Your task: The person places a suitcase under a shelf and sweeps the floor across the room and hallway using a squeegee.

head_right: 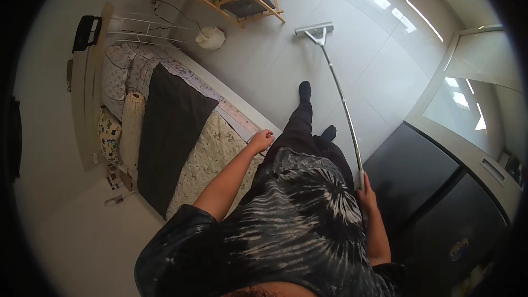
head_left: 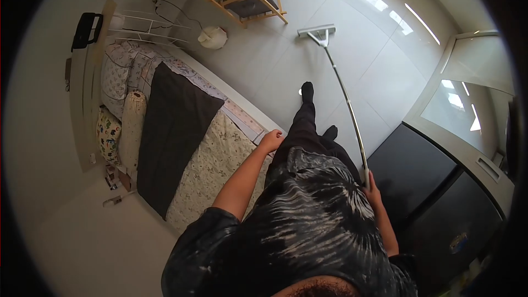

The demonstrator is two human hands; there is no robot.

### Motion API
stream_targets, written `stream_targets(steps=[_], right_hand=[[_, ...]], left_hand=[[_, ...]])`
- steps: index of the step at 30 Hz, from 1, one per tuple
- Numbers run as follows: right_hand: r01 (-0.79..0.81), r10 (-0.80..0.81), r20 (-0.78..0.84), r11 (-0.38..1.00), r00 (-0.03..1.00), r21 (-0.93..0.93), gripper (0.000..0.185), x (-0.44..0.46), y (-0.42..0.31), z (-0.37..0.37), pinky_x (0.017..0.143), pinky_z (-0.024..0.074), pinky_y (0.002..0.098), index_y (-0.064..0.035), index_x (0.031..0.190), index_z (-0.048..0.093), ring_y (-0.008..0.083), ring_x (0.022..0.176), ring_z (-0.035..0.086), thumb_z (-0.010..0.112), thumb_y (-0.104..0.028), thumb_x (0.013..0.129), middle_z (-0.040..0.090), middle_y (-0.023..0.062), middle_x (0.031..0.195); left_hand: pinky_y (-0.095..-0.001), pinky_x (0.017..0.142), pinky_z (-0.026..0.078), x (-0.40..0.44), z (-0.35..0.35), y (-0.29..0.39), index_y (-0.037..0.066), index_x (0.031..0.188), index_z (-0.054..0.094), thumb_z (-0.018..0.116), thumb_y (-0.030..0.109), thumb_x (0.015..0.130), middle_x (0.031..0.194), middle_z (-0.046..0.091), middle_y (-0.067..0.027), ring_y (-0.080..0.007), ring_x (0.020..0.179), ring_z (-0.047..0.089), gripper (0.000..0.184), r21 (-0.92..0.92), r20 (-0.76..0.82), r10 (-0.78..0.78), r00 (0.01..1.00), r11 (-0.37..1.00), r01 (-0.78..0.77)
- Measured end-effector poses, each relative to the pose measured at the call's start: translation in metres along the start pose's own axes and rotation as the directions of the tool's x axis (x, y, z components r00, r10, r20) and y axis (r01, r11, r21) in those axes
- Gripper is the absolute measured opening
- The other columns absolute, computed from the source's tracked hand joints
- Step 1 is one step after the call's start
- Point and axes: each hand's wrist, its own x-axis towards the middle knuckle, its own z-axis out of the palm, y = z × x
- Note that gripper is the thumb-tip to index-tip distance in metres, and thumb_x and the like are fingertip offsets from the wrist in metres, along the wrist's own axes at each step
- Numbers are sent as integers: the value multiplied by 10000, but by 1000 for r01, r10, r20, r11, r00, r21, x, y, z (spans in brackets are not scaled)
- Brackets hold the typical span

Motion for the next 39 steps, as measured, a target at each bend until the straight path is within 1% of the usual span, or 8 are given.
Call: stream_targets(steps=[3, 5, 8, 18, 19, 22, 32, 39], right_hand=[[-200, 204, -63, 977, 977, 69, 617, -133, 89, 16, 820, 497, 397, -182, 1381, 446, 359, 1004, 652, 625, -74, 801, 650, 215, 1114], [-141, 130, -68, 971, 989, -193, 579, -176, 94, -2, 778, 506, 433, -148, 1345, 468, 382, 944, 661, 668, -117, 803, 670, 218, 1033], [-386, 405, -47, 820, 913, -423, 550, -177, 46, -3, 733, 493, 506, -99, 1255, 460, 435, 904, 640, 723, -159, 775, 654, 278, 917], [17, 50, 118, 862, 992, -507, 473, 27, -48, -21, 740, 508, 517, -14, 1205, 404, 464, 879, 633, 594, -19, 773, 633, 315, 902], [19, 55, 131, 862, 990, -507, 464, 48, -73, -11, 750, 507, 516, 2, 1196, 401, 468, 887, 631, 591, -24, 773, 633, 317, 902], [97, 7, 191, 842, 982, -531, 448, 94, -126, 24, 756, 508, 516, 29, 1174, 397, 476, 890, 628, 586, -24, 771, 630, 322, 899], [54, 97, 157, 665, 983, -745, 366, -41, -38, -107, 701, 482, 540, -5, 1096, 439, 470, 825, 632, 582, -42, 761, 631, 297, 825], [4, 115, 66, 469, 991, -883, 329, -19, -125, -113, 697, 506, 530, -1, 1080, 464, 452, 794, 641, 587, -46, 778, 642, 268, 810]], left_hand=[[-377, 897, 487, 0, 33, -22, 46, 1159, 606, 603, 319, 838, 1087, 668, -152, -301, 1031, 630, 421, -2, 1, -78, 997, 997, 78], [-379, 906, 484, -3, 55, -44, 41, 1161, 606, 601, 320, 841, 1096, 667, -153, -299, 1046, 626, 425, -56, -8, -93, 996, 994, 92], [-378, 908, 484, -24, 57, -38, 33, 1158, 605, 599, 316, 845, 1094, 667, -155, -300, 1045, 626, 422, -14, -19, -22, 1000, 1000, 22], [-373, 871, 495, -49, 51, -64, 28, 1158, 603, 602, 289, 855, 1067, 666, -156, -302, 996, 636, 401, -232, -147, -87, 985, 971, 51], [-303, 680, 524, -42, 60, -85, -26, 1158, 575, 603, 218, 875, 947, 665, -134, -186, 725, 664, 375, -199, -204, -15, 979, 980, -26], [-368, 878, 495, -56, 60, -103, 30, 1142, 612, 599, 288, 852, 1073, 667, -153, -296, 1013, 634, 388, -292, -169, -112, 979, 955, 59], [-360, 882, 493, -73, 53, -137, 30, 1147, 610, 583, 279, 836, 1101, 666, -149, -292, 1009, 637, 399, -255, -73, -212, 975, 949, 187], [-355, 799, 517, -54, 12, -136, 25, 1105, 621, 600, 281, 860, 1016, 682, -131, -261, 903, 666, 354, -576, -150, -250, 956, 809, 121]])
